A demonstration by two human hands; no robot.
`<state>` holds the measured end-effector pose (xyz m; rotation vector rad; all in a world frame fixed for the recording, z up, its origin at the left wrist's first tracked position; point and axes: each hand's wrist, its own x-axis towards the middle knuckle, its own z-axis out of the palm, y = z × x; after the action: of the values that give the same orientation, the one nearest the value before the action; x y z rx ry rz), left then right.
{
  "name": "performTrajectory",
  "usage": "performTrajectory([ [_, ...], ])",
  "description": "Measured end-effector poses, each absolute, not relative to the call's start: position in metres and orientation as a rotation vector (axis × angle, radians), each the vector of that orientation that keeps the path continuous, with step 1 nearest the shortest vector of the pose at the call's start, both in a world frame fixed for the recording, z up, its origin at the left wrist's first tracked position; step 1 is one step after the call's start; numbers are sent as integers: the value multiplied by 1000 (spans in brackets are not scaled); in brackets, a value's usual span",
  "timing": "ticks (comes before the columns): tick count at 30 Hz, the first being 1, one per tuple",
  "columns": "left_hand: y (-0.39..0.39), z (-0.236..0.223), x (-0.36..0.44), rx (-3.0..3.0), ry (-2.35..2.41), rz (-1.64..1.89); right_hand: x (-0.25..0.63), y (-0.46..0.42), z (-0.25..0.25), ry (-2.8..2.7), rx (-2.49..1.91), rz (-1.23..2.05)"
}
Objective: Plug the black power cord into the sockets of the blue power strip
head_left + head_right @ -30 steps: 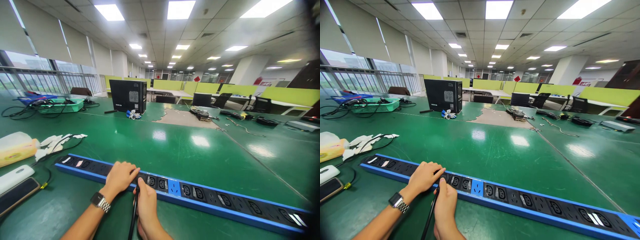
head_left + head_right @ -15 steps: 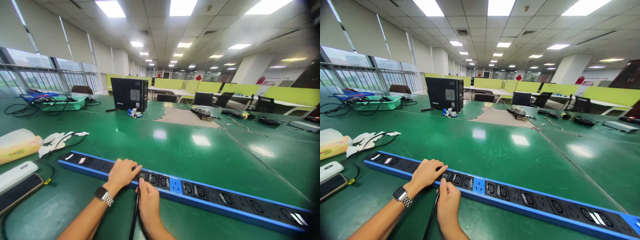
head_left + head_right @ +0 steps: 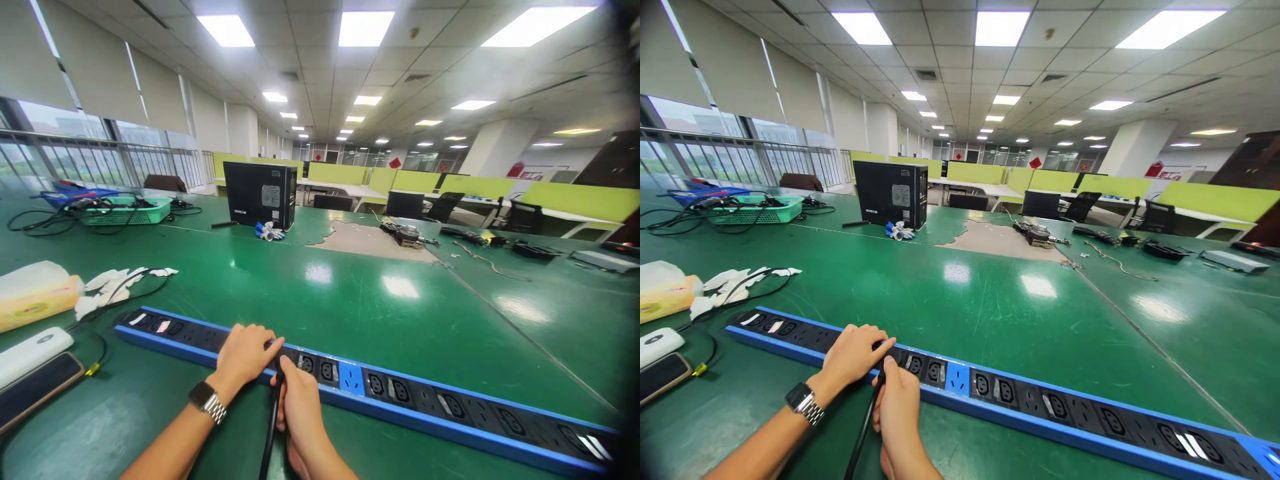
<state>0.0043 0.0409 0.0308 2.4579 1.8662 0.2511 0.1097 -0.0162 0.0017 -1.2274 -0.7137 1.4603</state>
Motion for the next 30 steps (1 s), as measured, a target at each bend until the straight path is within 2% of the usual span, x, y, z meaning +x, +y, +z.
performTrajectory([
  [7,38,27,5,2490,1882,297,118,-16,22,-572,-1211,1734],
  [11,38,25,5,2499,1889,305,120,-14,31,-481,-1268,1784],
  [14,39,25,4,2496,1894,290,119,-15,19,-656,-1279,1678],
  [21,39,27,2,2501,1904,336,122,-28,-4,-1130,-1228,1205],
  [30,43,29,3,2442,1870,309,126,-25,-17,-1212,-1234,1200],
])
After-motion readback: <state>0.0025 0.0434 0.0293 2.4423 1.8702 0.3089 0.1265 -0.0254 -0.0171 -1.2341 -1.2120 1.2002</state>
